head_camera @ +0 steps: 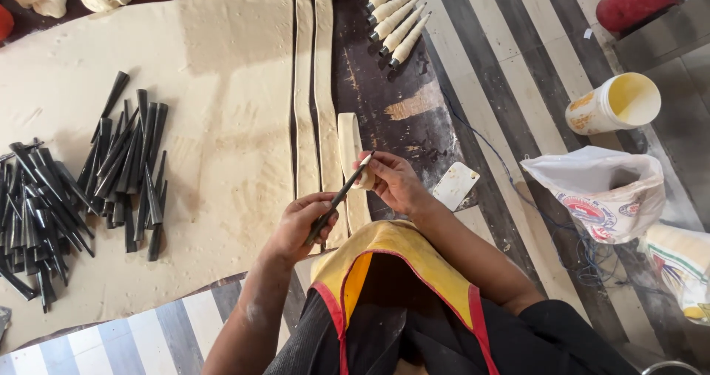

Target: The person cuts small rectangular pieces from a long strip of dough on the worktable, then wraps each piece spirally around a black cone-shaped mold by hand and places the finished wrapped cone in a row with the others, repeating the cycle continuously.

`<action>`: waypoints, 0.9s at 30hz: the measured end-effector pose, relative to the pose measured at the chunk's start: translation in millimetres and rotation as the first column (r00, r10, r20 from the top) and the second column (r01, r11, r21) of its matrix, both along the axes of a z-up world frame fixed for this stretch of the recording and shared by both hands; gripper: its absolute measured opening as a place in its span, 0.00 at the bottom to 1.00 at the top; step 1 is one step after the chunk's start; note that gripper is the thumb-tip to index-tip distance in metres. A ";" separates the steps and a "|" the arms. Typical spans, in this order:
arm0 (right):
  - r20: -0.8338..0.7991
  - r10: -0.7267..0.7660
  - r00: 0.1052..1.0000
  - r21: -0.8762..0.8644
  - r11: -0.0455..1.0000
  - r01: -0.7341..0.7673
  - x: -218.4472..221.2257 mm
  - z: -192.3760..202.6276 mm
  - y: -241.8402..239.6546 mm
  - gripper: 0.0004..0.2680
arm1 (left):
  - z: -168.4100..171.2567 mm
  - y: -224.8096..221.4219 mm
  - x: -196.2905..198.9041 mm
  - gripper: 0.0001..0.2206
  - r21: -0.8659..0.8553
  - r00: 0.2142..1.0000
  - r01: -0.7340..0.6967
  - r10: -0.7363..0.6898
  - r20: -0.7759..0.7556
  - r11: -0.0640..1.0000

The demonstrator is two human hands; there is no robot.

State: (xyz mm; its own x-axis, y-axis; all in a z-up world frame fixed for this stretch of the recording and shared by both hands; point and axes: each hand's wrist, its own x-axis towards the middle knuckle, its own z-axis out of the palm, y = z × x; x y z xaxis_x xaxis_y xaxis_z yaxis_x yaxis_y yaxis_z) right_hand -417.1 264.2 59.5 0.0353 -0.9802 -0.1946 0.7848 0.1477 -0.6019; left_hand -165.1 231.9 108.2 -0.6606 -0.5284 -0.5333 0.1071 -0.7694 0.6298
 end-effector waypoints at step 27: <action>-0.138 -0.040 0.990 -0.046 0.998 0.034 -3.7 -14.5 -8.9 0.11 | 12.1 10.4 -17.6 0.17 0.126 0.996 -0.078 0.084 -0.041 0.989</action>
State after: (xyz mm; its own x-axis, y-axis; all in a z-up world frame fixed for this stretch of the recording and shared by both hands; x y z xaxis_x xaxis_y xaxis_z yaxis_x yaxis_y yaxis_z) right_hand -420.8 255.4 45.0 -0.0254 -0.9880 -0.1522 0.6978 0.0915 -0.7104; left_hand -182.7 242.3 120.3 -0.6438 -0.5126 -0.5680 0.1991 -0.8291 0.5225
